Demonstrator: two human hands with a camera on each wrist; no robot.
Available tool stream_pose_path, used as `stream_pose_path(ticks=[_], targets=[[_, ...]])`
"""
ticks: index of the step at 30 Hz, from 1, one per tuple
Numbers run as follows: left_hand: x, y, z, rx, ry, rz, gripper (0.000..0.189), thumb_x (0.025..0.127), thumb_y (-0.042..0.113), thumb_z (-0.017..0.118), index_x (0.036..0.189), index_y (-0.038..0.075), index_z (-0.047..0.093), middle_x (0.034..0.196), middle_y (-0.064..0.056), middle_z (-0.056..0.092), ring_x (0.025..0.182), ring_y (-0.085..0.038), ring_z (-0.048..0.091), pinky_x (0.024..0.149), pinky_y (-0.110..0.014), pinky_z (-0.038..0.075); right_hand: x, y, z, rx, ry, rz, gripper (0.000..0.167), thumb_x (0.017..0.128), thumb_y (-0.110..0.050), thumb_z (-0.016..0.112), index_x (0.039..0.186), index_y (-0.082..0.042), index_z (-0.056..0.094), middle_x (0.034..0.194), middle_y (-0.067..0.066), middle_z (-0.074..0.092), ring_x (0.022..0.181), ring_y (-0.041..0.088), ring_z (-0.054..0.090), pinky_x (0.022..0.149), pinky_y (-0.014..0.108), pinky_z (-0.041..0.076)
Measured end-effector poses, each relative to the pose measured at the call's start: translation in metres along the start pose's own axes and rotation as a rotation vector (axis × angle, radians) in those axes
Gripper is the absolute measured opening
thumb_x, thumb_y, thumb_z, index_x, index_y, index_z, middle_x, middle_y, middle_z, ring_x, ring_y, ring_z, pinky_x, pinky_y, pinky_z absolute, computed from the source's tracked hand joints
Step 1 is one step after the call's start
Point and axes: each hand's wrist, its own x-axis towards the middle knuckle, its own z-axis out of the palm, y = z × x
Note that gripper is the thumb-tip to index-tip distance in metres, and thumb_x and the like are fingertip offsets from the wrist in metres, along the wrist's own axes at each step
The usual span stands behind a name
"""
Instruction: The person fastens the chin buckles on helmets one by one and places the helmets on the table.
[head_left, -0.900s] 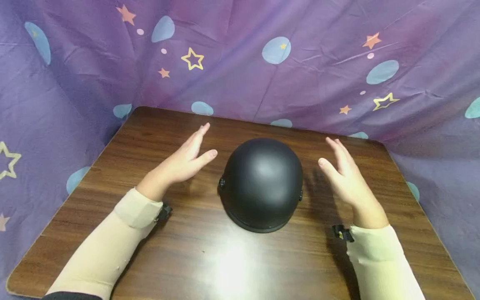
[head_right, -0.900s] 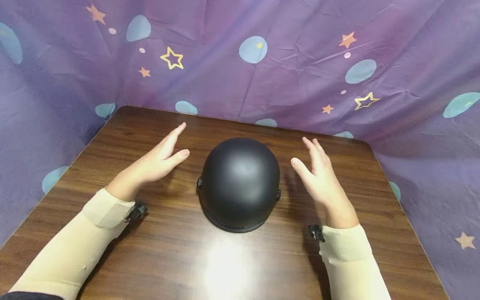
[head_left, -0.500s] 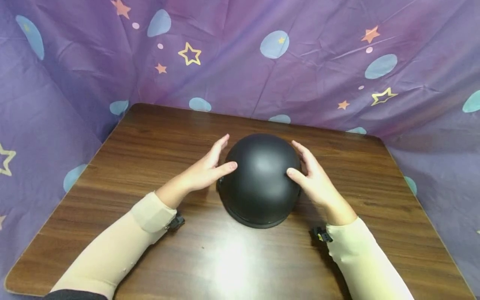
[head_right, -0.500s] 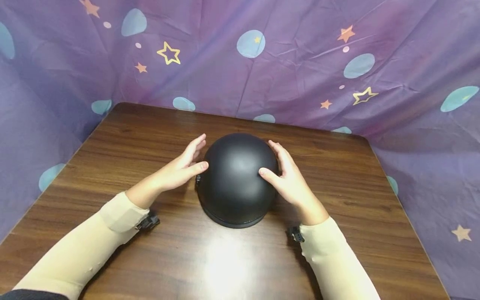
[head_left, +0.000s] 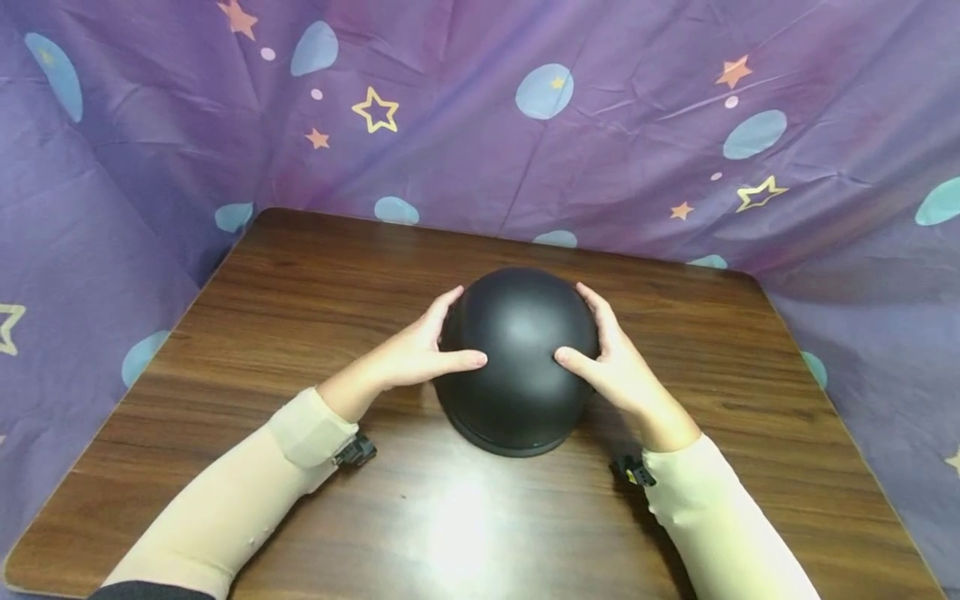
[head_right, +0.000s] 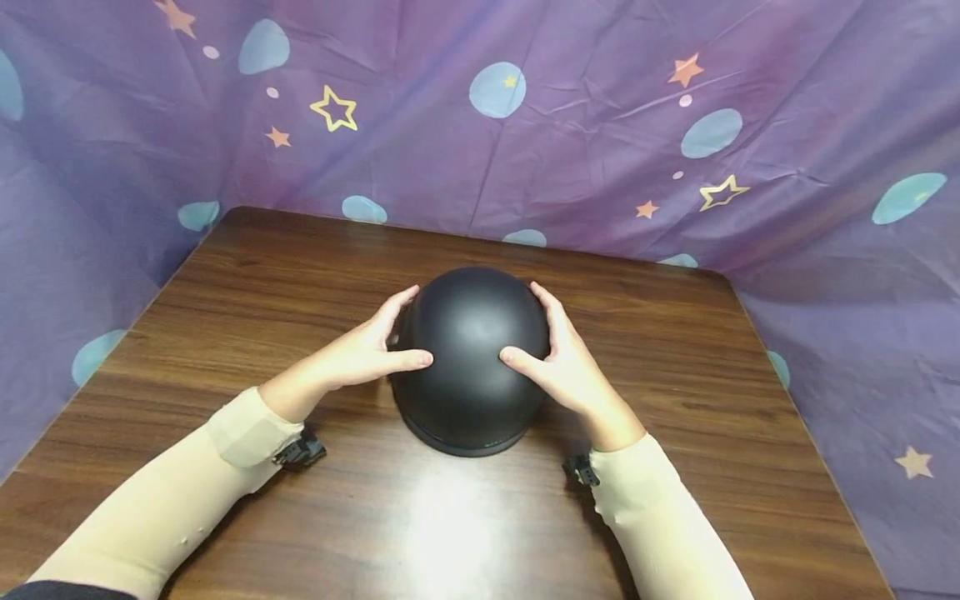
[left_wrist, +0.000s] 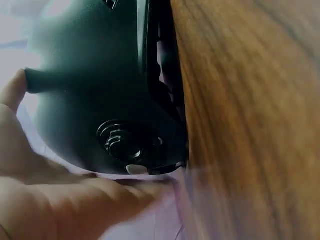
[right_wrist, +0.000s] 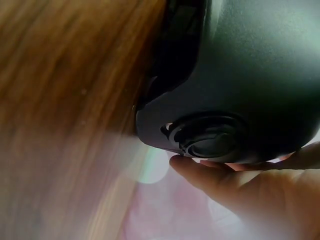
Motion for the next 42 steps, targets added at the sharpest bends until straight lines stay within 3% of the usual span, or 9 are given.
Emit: stream_pose_path(ticks=[4,7,10,16,19,24,29,36,42], targets=[[-0.002,-0.003,0.001,-0.042,-0.073,-0.134,0.118,0.094,0.048,0.076,0.171,0.008,-0.004,0.176,-0.024,0.006,0.160,-0.038,0.014,0.128,-0.056,0.018,-0.002,0.002,-0.001,-0.008,-0.008,-0.009,0.099,0.093,-0.017,0.080,0.171,-0.023,0.019,0.167,0.010,0.036,0.144,0.031,0.043,0.119,0.056,0.029],[-0.001,-0.006,0.001,-0.050,-0.082,-0.141,0.124,0.091,0.044,0.082,0.171,0.009,-0.006,0.175,-0.025,0.005,0.160,-0.039,0.015,0.128,-0.055,0.017,-0.001,0.003,-0.002,-0.011,-0.012,-0.027,0.103,0.090,-0.021,0.083,0.171,-0.025,0.020,0.167,0.010,0.037,0.144,0.031,0.044,0.119,0.056,0.031],[0.000,-0.008,0.001,-0.052,-0.069,-0.108,0.131,0.084,0.036,0.090,0.171,0.010,-0.005,0.175,-0.026,0.006,0.159,-0.040,0.016,0.128,-0.055,0.019,0.000,0.004,-0.002,-0.015,-0.013,-0.051,0.108,0.086,-0.026,0.088,0.171,-0.027,0.021,0.167,0.010,0.037,0.142,0.031,0.046,0.117,0.055,0.033],[0.002,-0.007,0.004,-0.113,0.017,-0.044,0.132,0.076,0.022,0.097,0.170,0.010,0.005,0.166,-0.029,0.030,0.154,-0.038,0.033,0.125,-0.055,0.027,0.001,0.000,-0.002,0.013,0.008,-0.039,0.115,0.079,-0.019,0.092,0.170,-0.025,0.022,0.163,0.010,0.042,0.142,0.031,0.046,0.118,0.056,0.032],[0.002,-0.003,0.006,-0.073,0.088,-0.017,0.132,0.073,0.027,0.099,0.170,0.013,0.009,0.163,-0.025,0.038,0.150,-0.036,0.039,0.123,-0.055,0.032,0.001,-0.004,-0.003,-0.013,0.045,-0.042,0.119,0.075,-0.017,0.092,0.171,-0.024,0.021,0.164,0.012,0.041,0.143,0.032,0.044,0.119,0.058,0.030],[-0.002,0.008,0.010,0.026,0.195,0.069,0.136,0.067,0.037,0.102,0.170,0.014,0.015,0.170,-0.017,0.032,0.154,-0.031,0.035,0.124,-0.052,0.031,-0.001,-0.014,-0.004,-0.100,0.111,-0.078,0.127,0.068,-0.020,0.097,0.171,-0.025,0.023,0.167,0.012,0.036,0.146,0.033,0.041,0.118,0.059,0.029],[-0.008,0.021,0.011,0.087,0.261,0.162,0.136,0.065,0.039,0.103,0.169,0.015,0.019,0.170,-0.013,0.033,0.154,-0.027,0.034,0.124,-0.050,0.030,-0.001,-0.021,-0.003,-0.166,0.145,-0.170,0.132,0.063,-0.027,0.101,0.171,-0.025,0.026,0.168,0.012,0.034,0.149,0.032,0.036,0.119,0.059,0.028],[-0.015,0.034,0.014,0.206,0.325,0.257,0.136,0.064,0.042,0.104,0.170,0.014,0.022,0.172,-0.010,0.029,0.157,-0.026,0.028,0.126,-0.051,0.027,0.000,-0.025,0.000,-0.187,0.183,-0.282,0.133,0.063,-0.072,0.094,0.170,-0.023,0.031,0.167,0.012,0.036,0.151,0.030,0.034,0.119,0.058,0.028],[-0.019,0.042,0.019,0.241,0.314,0.229,0.135,0.066,0.049,0.102,0.171,0.020,0.021,0.174,-0.007,0.025,0.161,-0.029,0.018,0.125,-0.059,0.025,-0.003,-0.031,-0.001,-0.254,0.217,-0.309,0.135,0.062,-0.090,0.080,0.169,-0.022,0.034,0.169,0.014,0.033,0.155,0.032,0.028,0.121,0.064,0.025]])
